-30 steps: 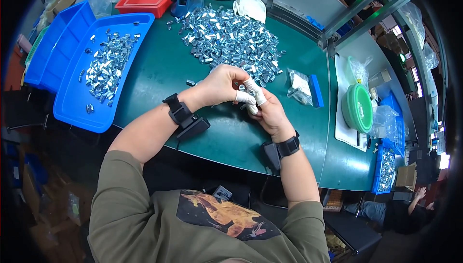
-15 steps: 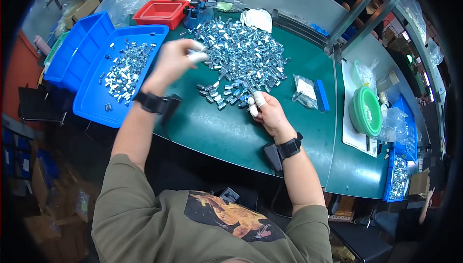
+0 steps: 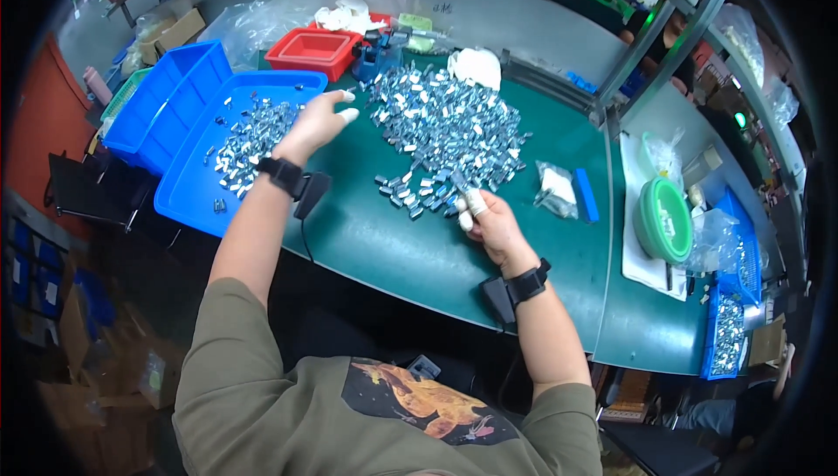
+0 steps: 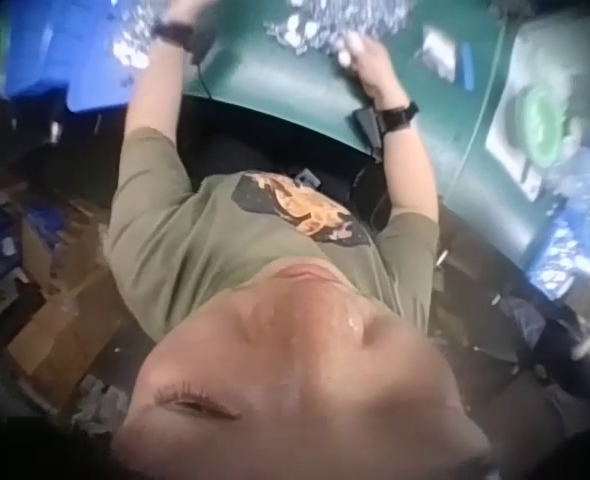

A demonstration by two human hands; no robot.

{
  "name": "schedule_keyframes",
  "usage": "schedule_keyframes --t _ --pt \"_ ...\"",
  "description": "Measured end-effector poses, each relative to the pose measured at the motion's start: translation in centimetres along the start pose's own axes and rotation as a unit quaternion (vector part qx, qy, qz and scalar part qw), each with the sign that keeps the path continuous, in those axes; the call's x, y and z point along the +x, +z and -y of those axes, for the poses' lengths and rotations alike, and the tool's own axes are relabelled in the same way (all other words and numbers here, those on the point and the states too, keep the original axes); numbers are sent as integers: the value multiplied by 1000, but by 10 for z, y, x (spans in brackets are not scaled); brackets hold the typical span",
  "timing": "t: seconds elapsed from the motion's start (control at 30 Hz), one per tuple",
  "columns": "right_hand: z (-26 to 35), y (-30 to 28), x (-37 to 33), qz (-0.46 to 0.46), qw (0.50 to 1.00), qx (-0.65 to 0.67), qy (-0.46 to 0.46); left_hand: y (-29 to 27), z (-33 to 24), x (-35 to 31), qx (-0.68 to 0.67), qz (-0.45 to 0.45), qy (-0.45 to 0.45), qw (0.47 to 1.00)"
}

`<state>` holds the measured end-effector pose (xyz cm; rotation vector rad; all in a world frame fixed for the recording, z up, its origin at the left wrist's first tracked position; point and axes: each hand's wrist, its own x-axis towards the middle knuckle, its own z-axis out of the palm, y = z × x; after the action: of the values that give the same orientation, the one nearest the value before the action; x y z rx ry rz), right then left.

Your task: The person picks up a metal component and a white plastic piece from the table, fits them together by hand, and places the assembled unit into a blue tray, repeating the process.

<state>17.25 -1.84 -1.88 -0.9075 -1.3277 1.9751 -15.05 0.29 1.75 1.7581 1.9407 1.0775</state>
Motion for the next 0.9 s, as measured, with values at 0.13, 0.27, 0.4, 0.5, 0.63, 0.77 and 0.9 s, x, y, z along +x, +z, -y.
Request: schedule_keyframes --t 0.13,0.27,0.4,0.5,0.63,0.77,0.9 --pt "-3 10 0 -3 1000 0 -3 45 43 57 59 -53 -39 996" --pt "-3 9 -3 -3 1000 -5 15 63 41 81 43 -95 -99 990" --pt "-6 5 -2 2 1000 -14 19 72 5 72 98 -72 -110 986" --pt "-2 7 -3 5 1000 -9 16 79 4 68 118 -83 -108 984" --pt "1 8 0 10 1000 -5 17 92 13 67 110 -37 -12 993" --pt "0 7 0 11 1000 -8 20 96 8 53 76 -21 5 997" --pt "1 6 0 10 1000 -9 21 93 -12 26 76 53 56 994"
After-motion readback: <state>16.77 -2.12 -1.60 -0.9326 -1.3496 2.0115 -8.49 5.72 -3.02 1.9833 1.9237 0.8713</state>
